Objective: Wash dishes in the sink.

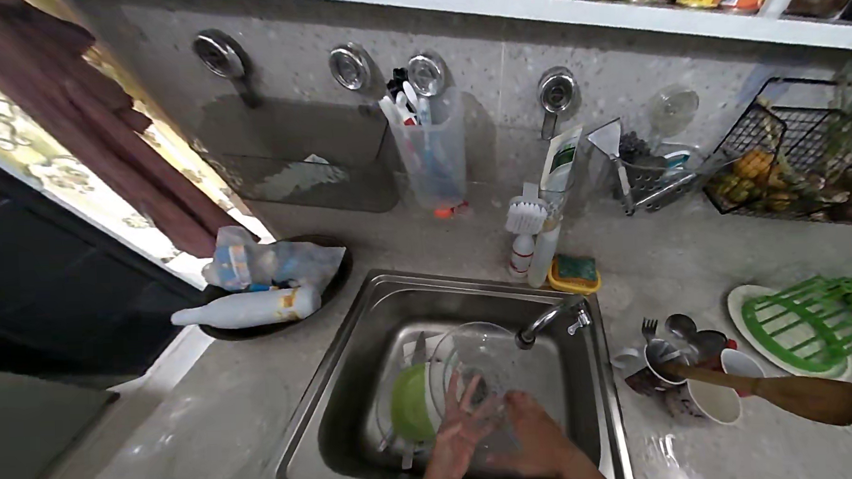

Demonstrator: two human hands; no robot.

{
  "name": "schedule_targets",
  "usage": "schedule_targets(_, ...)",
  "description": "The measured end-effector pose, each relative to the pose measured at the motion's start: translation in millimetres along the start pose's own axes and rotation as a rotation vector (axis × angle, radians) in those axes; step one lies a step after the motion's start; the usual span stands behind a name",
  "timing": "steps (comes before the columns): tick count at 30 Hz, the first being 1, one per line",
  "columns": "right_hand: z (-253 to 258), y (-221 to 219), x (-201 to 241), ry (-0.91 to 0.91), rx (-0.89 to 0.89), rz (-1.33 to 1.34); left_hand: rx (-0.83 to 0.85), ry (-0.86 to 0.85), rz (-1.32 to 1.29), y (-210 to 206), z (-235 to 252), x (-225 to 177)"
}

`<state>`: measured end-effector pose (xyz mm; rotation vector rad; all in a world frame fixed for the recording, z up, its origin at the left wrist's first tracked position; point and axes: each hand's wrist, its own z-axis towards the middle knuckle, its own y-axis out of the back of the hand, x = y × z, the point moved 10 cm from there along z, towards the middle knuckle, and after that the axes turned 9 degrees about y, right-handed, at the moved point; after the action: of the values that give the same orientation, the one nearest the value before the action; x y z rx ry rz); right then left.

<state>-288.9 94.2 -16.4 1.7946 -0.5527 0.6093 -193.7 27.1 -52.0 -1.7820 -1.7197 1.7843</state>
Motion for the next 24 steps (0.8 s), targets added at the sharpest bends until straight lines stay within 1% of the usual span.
schedule_targets(1,3,6,-9,-0.051,-0.012,0.009,0.011,-0.018,0.003,0,0,-2)
schedule_targets(2,6,9,-12,-0.066,-0.021,0.013,0.01,-0.029,0.018,-1,1,-4)
schedule_targets(3,8,8,-6,-0.038,-0.017,0.027,-0.002,-0.034,0.043,-1,1,-6)
schedule_targets(6,7,-3,30,0.18,-0.03,0.189,0.003,-0.063,0.119,2,-1,-13)
schedule_targets(7,7,-2,32,0.196,-0.035,0.229,0.012,-0.067,0.121,1,-1,-15)
schedule_targets(8,8,3,26,0.175,-0.064,0.251,0.029,-0.063,0.1,1,-2,-15)
schedule_targets(11,19,17,-16,-0.036,-0.17,0.204,0.054,-0.038,0.079,-2,-3,-11)
schedule_targets(12,23,18,-21,-0.055,-0.208,0.203,0.048,-0.024,0.094,-5,-3,-9)
schedule_targets(13,26,18,-18,-0.037,-0.236,0.219,0.042,-0.009,0.112,-7,-3,-9)
schedule_targets(16,23,14,11,0.198,-0.289,0.309,0.04,0.002,0.124,-6,0,-5)
schedule_targets(17,23,15,16,0.242,-0.285,0.33,0.04,0.003,0.125,-4,1,-5)
schedule_targets(18,23,18,14,0.231,-0.286,0.321,0.055,0.0,0.109,-4,2,-4)
schedule_targets(21,27,28,-11,0.069,-0.308,0.221,0.115,-0.021,0.057,-6,1,-4)
schedule_targets(23,26,29,-6,0.08,-0.283,0.2,0.113,-0.022,0.085,-9,2,-7)
schedule_targets(24,23,25,4,0.139,-0.266,0.212,0.102,-0.019,0.107,-10,2,-9)
